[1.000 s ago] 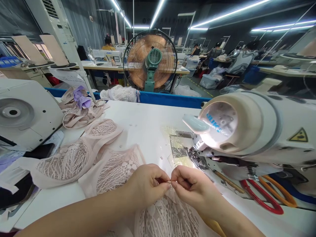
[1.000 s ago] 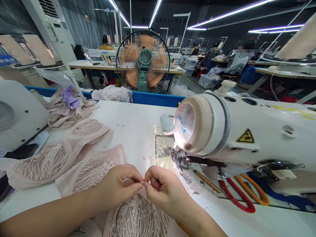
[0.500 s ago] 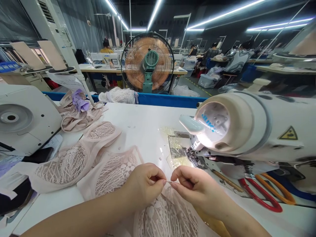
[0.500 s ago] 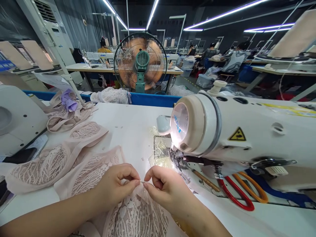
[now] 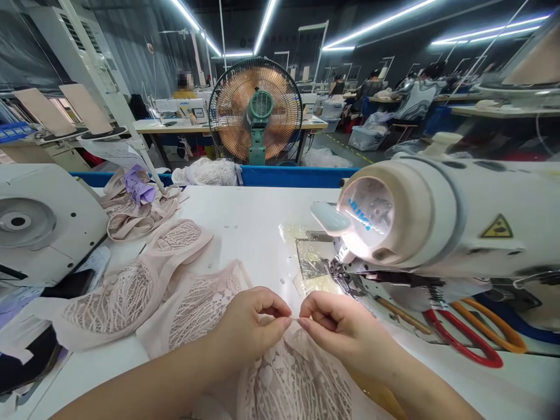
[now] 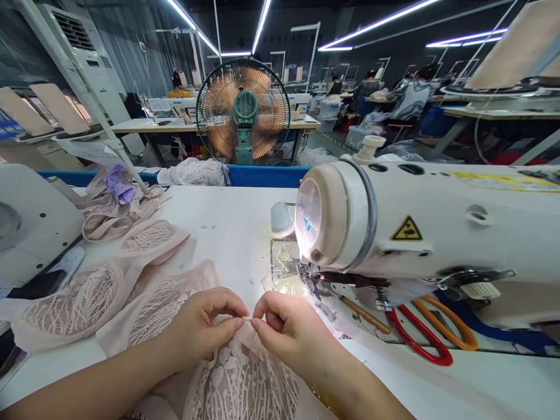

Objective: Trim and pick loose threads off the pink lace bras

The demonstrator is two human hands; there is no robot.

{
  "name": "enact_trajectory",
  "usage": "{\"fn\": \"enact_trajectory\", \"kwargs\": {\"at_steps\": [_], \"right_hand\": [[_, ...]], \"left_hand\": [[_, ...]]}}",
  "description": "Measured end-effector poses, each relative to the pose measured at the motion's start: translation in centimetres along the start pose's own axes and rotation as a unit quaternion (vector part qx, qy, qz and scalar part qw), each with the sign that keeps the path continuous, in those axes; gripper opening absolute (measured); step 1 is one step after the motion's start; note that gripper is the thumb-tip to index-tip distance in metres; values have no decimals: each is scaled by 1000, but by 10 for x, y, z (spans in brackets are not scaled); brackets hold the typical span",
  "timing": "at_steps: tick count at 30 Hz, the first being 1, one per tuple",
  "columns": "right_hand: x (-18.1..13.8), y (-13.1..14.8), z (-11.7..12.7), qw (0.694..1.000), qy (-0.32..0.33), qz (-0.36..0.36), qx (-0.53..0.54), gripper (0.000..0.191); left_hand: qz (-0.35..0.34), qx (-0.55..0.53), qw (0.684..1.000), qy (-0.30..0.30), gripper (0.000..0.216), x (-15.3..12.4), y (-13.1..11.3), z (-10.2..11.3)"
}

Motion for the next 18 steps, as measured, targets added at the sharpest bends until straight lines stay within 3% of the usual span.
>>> {"fn": "enact_trajectory", "kwargs": {"at_steps": [18], "right_hand": [[-1, -2, -2, 1000, -9, 20, -16, 11]], "left_hand": [[0, 28, 1000, 1, 12, -2, -4, -1]]}}
Point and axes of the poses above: each hand's wrist, its own x-axis towards the middle knuckle, its own z-axis out of the back of the hand, y = z × x, the point moved 2 cm from there along x, towards the middle knuckle, and after that the axes turned 2 degrees about -y, right-handed, at the moved point
